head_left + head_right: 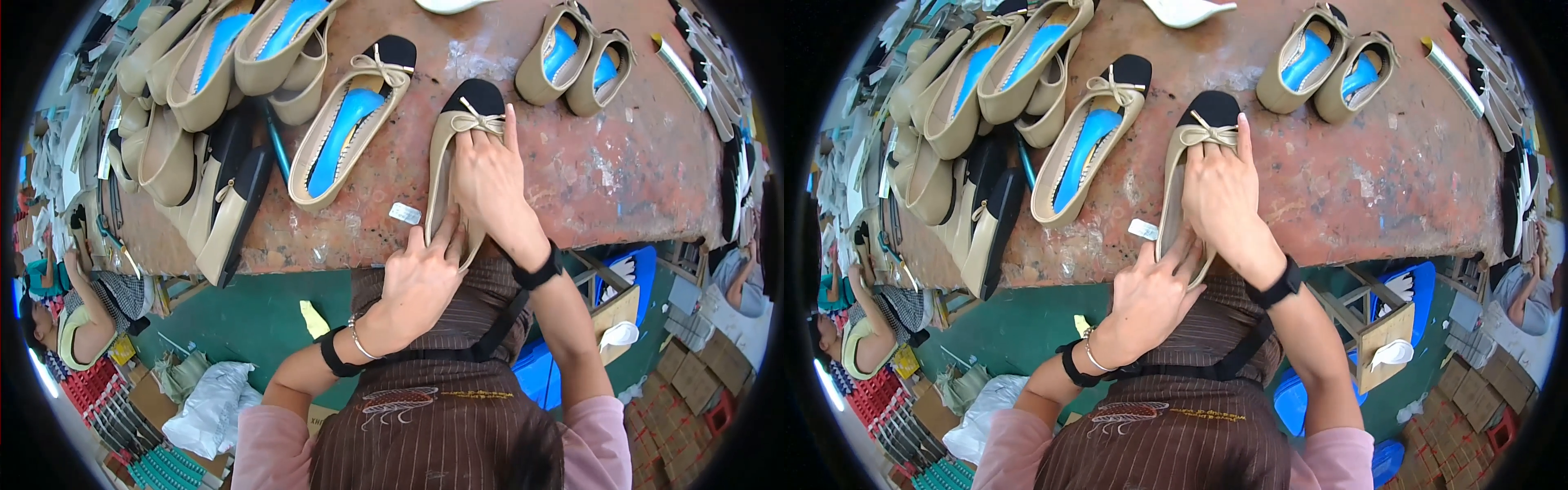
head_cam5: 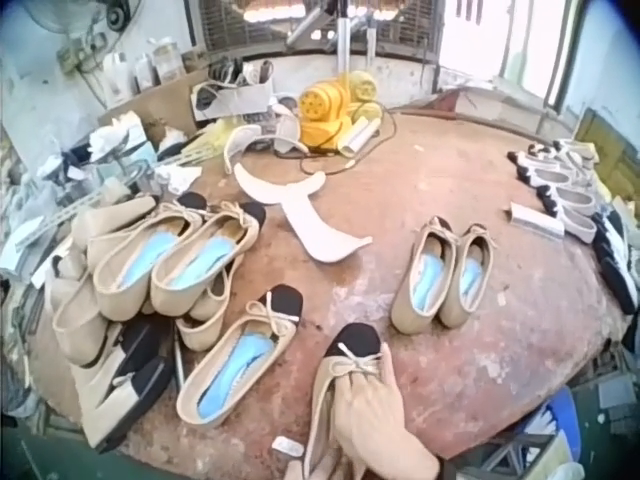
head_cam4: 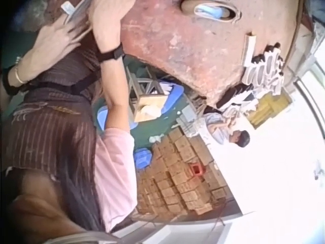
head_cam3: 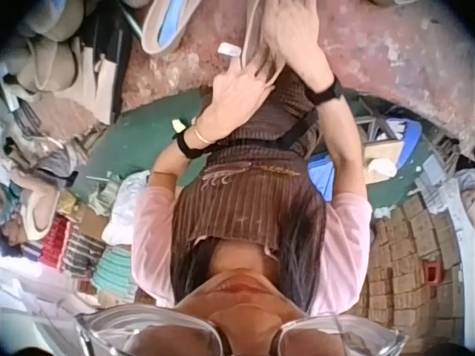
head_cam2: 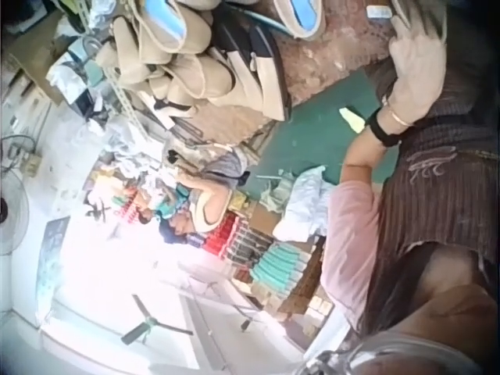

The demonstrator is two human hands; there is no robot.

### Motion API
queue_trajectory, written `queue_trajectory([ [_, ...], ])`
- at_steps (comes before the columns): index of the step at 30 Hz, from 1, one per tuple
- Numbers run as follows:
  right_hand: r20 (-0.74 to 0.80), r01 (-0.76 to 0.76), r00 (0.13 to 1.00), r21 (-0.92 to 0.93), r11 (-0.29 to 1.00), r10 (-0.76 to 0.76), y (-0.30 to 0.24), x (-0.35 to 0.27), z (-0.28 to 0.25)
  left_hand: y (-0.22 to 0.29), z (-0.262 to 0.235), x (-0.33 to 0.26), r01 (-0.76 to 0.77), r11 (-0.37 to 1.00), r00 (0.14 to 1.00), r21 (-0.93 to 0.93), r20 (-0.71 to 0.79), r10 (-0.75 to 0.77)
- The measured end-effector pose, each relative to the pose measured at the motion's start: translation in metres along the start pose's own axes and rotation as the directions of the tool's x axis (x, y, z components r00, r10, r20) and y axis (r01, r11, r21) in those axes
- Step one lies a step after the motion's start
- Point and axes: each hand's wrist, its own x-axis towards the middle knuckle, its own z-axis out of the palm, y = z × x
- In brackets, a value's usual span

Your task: Assembling shoes by applying labels to soles and inserting insoles.

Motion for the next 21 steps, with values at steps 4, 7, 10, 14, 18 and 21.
queue_trajectory([
  [4, -0.549, 0.104, 0.814, -0.182, 0.978, -0.189, -0.006, -0.029, 0.063, -0.005, 0.005, -0.008, 0.015, 1.000, 0.999, 0.024, 0.047, -0.016],
  [7, -0.634, 0.035, 0.730, -0.338, 0.941, -0.255, 0.000, -0.021, 0.064, -0.001, 0.008, -0.003, -0.009, 0.999, 0.999, 0.049, 0.031, 0.008],
  [10, -0.185, -0.062, 0.982, -0.184, 0.981, 0.027, -0.005, 0.014, 0.028, -0.003, 0.009, -0.007, -0.059, 0.997, 0.996, 0.040, -0.068, 0.062],
  [14, -0.490, 0.339, 0.758, -0.268, 0.902, -0.430, 0.017, -0.012, 0.030, -0.026, -0.027, -0.010, -0.127, 0.984, 0.990, -0.126, -0.079, 0.118],
  [18, -0.438, 0.446, 0.863, 0.425, 0.788, -0.253, 0.035, -0.001, -0.112, -0.105, -0.127, -0.053, -0.089, 0.758, 0.993, -0.646, 0.005, 0.121],
  [21, -0.594, 0.238, 0.801, 0.204, 0.950, -0.073, 0.055, 0.094, -0.155, -0.166, -0.170, -0.147, -0.234, 0.828, 0.845, -0.509, -0.528, -0.086],
])
